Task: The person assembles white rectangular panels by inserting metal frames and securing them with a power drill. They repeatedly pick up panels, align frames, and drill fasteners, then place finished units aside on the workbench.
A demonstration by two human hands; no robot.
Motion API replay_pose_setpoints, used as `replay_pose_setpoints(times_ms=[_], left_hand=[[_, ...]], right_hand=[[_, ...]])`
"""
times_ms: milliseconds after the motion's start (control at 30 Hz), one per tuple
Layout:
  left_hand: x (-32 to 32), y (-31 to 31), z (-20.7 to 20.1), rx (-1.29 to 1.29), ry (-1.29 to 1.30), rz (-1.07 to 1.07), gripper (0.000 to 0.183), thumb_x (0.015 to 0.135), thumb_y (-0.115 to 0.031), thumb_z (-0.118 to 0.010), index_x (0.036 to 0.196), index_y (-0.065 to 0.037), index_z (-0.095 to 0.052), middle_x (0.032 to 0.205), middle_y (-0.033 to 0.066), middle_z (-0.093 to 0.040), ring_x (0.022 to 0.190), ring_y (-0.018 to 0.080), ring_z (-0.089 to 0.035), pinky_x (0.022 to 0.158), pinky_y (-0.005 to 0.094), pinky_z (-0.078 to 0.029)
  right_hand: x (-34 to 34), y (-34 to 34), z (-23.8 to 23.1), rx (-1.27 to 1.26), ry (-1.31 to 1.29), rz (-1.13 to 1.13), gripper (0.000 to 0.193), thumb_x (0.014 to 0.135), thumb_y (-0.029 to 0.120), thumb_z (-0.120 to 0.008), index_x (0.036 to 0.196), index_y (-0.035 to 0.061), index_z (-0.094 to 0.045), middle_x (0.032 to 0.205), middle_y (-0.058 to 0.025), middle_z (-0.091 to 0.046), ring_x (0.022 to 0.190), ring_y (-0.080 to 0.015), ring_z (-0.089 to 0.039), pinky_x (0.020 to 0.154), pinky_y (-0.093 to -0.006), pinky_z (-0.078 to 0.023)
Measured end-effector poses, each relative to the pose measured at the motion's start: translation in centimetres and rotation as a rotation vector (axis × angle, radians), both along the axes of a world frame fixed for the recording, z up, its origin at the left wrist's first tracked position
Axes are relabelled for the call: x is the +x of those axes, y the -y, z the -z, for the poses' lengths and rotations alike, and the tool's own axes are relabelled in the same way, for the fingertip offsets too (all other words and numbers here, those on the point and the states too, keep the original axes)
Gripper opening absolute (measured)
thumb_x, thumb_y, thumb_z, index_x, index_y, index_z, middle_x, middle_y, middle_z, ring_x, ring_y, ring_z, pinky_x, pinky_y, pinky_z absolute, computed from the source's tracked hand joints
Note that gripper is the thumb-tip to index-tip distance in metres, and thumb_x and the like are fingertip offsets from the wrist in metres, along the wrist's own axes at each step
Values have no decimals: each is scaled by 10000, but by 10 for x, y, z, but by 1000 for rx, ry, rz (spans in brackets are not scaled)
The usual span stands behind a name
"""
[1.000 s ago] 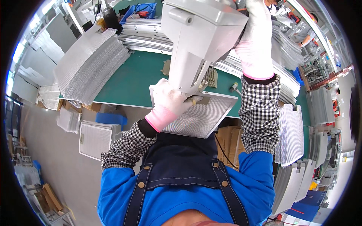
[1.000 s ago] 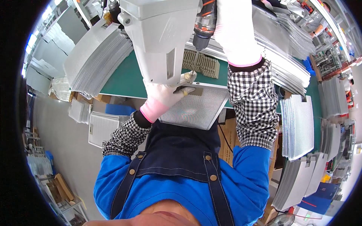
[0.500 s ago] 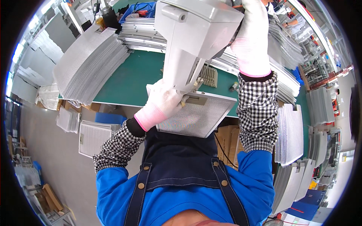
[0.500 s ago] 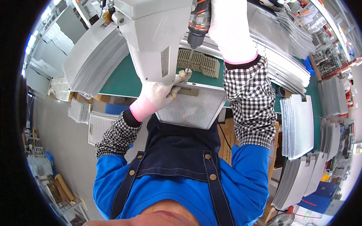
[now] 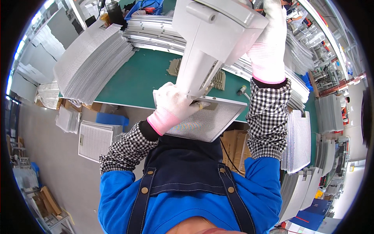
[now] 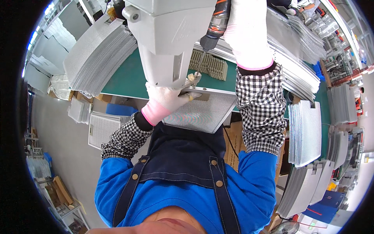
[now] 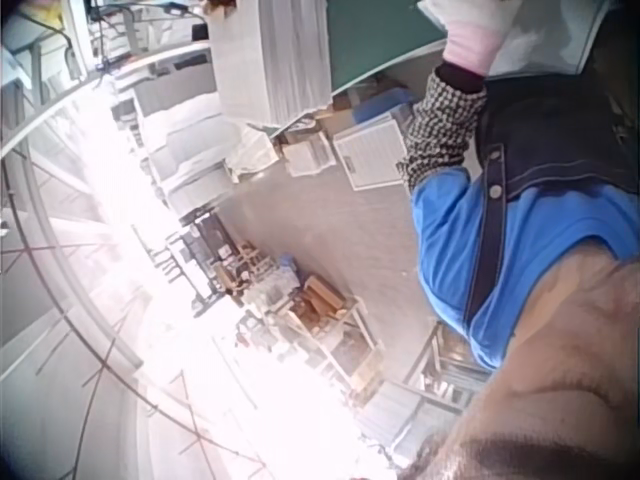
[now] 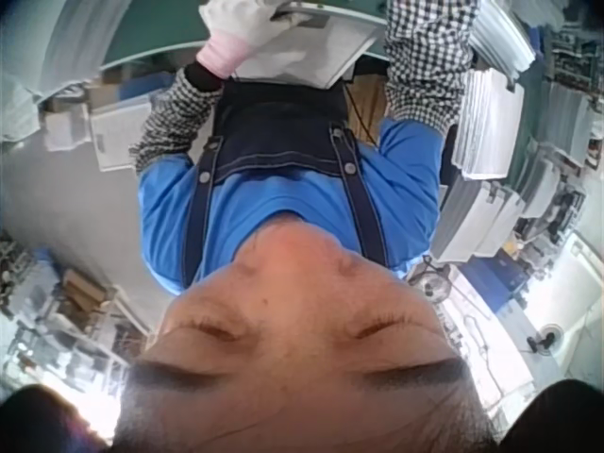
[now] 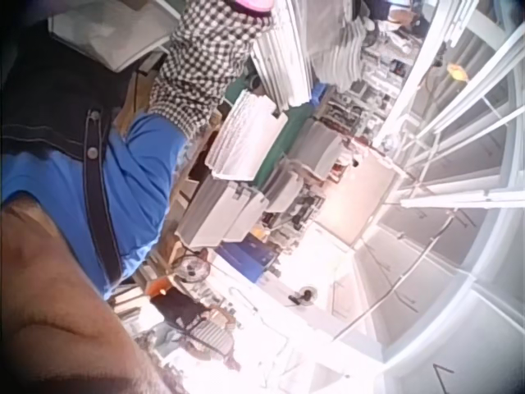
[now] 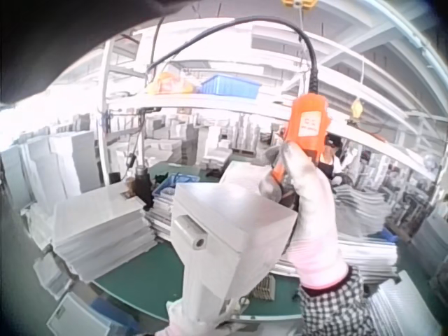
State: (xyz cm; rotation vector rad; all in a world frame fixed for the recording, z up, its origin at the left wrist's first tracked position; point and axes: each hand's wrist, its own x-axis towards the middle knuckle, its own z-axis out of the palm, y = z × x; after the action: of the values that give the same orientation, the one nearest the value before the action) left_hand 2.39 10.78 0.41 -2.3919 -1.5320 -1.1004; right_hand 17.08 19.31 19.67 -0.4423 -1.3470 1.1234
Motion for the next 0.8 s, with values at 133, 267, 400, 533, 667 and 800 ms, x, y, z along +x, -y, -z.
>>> replay_pose_setpoints(times_ms=[133,267,400,533,667,800], left_hand=[[-2,-2,10,-3,-60,-23,409,674,-493,-850,1007,-261,-801,754,34,-653,621,230,-610,649,377,-489],[0,-7,24,92,36,30,444,685,-490,-848,1047,-240,-788,842,42,-663,684,245,-618,651,385,-487],[-2,-13,36,83,107,94,419,689,-477,-851,985,-193,-763,845,37,-661,702,251,-619,649,392,-485],[-4,-15,47,-20,85,146,386,730,-430,-840,970,-152,-724,847,39,-663,734,237,-625,683,384,-492],[-7,-9,37,-400,135,240,468,870,-274,-808,1283,-91,-685,1170,53,-721,1066,210,-674,909,351,-544],[-12,-12,55,-448,93,239,452,863,-271,-804,1256,-89,-671,1178,37,-700,1089,186,-649,928,344,-525]], right_hand=[[1,1,0,-15,-13,-6,391,988,479,-610,970,89,-598,745,15,-561,662,-75,-515,616,-223,-398],[4,-3,4,-6,-29,-46,368,992,466,-608,929,103,-585,736,14,-559,655,-77,-514,604,-227,-397],[2,3,3,6,24,6,344,1009,430,-579,915,99,-578,706,19,-543,630,-77,-504,590,-230,-393],[8,-4,15,52,37,-21,326,1042,365,-517,891,80,-568,672,26,-519,600,-69,-486,568,-227,-376],[11,-10,19,354,136,55,323,1052,326,-490,908,48,-571,660,31,-498,582,-60,-462,546,-226,-353],[9,-12,17,210,159,29,309,1043,320,-502,932,40,-569,656,41,-480,566,-59,-436,530,-225,-335]])
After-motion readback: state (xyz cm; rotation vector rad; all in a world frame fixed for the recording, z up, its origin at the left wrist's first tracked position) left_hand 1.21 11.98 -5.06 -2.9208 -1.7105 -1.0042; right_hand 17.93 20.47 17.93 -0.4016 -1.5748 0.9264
